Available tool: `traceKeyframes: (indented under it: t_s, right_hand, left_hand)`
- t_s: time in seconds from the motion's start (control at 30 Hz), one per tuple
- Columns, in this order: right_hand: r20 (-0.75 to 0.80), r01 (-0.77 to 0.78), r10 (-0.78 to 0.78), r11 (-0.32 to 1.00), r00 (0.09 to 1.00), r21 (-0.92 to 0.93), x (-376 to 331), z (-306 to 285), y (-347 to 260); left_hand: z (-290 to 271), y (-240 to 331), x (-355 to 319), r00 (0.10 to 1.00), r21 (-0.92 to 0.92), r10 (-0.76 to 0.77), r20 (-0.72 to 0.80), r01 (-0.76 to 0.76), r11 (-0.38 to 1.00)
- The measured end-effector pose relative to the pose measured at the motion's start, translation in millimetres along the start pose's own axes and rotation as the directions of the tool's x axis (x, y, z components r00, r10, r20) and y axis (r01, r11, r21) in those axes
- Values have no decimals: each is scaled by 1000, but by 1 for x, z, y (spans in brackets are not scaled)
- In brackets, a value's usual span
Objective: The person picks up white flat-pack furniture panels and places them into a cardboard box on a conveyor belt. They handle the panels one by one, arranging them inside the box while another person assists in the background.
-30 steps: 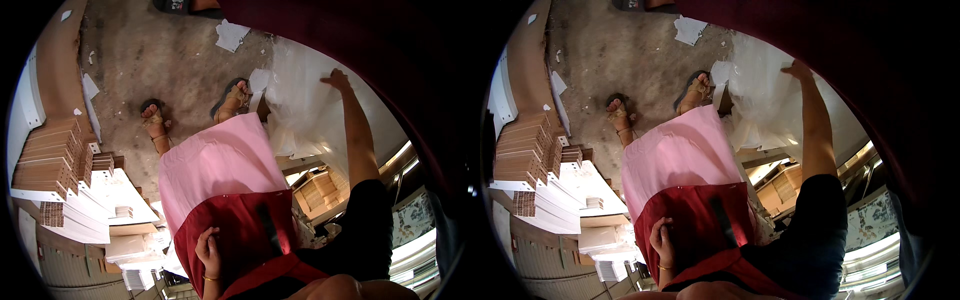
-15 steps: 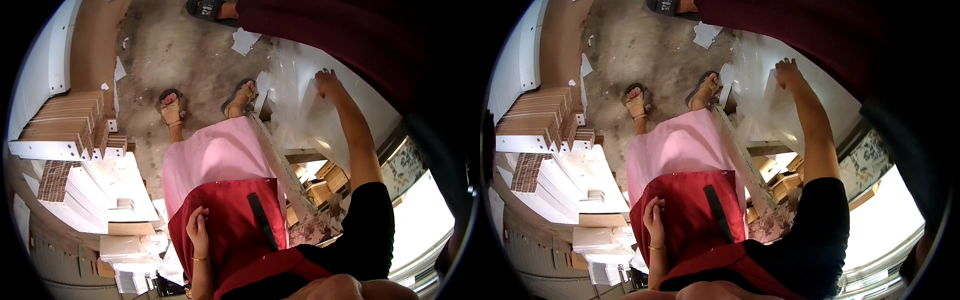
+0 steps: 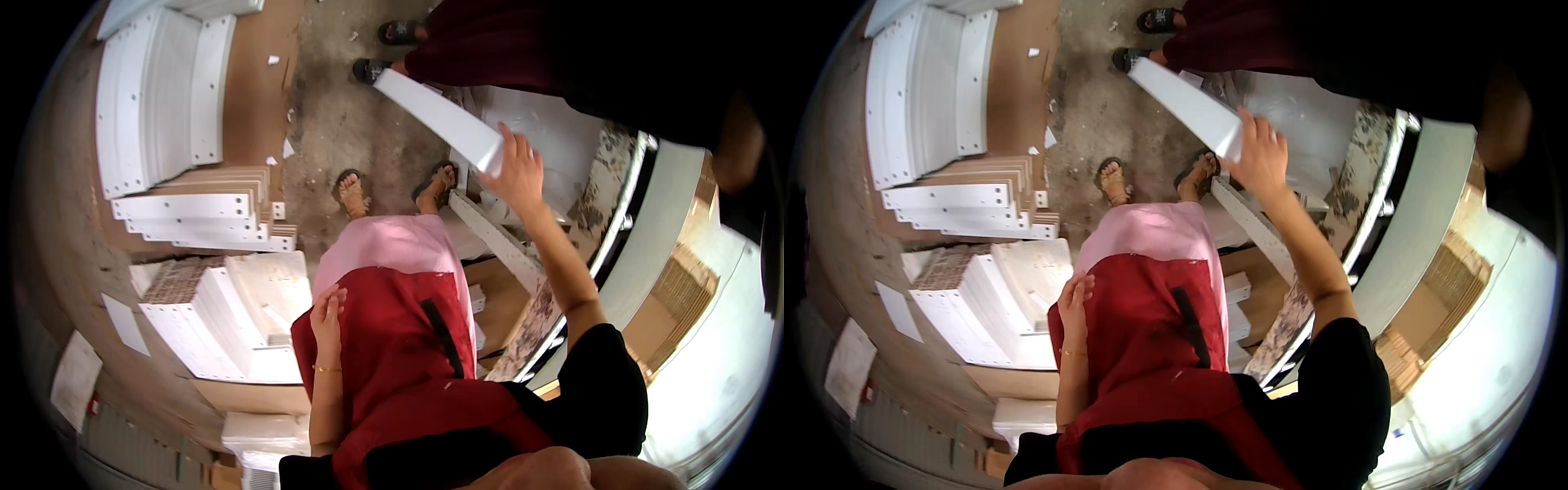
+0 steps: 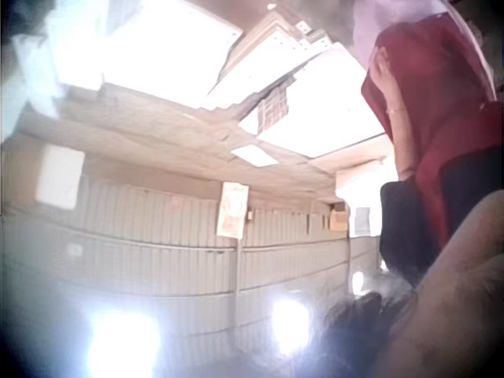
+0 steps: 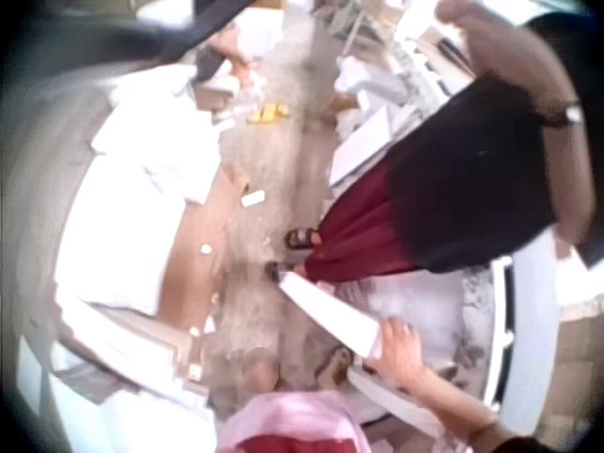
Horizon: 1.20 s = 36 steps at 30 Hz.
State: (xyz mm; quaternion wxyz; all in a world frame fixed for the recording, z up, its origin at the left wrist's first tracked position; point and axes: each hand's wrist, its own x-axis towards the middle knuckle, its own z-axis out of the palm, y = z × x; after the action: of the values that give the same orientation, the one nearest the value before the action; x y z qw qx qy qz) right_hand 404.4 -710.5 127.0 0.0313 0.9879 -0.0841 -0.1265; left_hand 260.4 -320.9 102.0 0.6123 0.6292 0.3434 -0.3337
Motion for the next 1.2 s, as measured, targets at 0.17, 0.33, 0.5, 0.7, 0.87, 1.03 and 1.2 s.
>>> traceKeyframes:
  t_s: [0.17, 0.33, 0.5, 0.7, 0.87, 1.03, 1.2]
  right_hand:
    - [115, -391, 427, 642, 897, 660, -166, -58, -2]
    - [318, -513, 585, 201, 746, 835, -326, -69, -1]
    - [390, -264, 732, -289, 558, 920, -456, -106, -44]
    - [490, 144, 833, -535, 259, 833, -661, -80, -178]
    - [440, 299, 878, -374, -192, 878, -769, -44, -307]
    - [83, -367, 813, -349, -577, 863, -835, -45, -359]
    - [25, -583, 800, -458, -600, 671, -872, -57, -387]
  left_hand:
    - [-17, 53, -7, 984, -31, 176, 5, -176, 984]
    - [2, 76, -7, 954, 43, 225, 200, -237, 970]
    - [65, 61, -45, 808, 255, -16, 588, -166, 953]
    - [129, -49, -143, 173, 364, -342, 924, -120, 924]
    - [139, -134, -299, -19, 423, -459, 888, -356, 833]
    - [133, -234, -397, -249, 239, -427, 869, -544, 804]
    - [97, -320, -493, -418, 184, -577, 702, -677, 713]
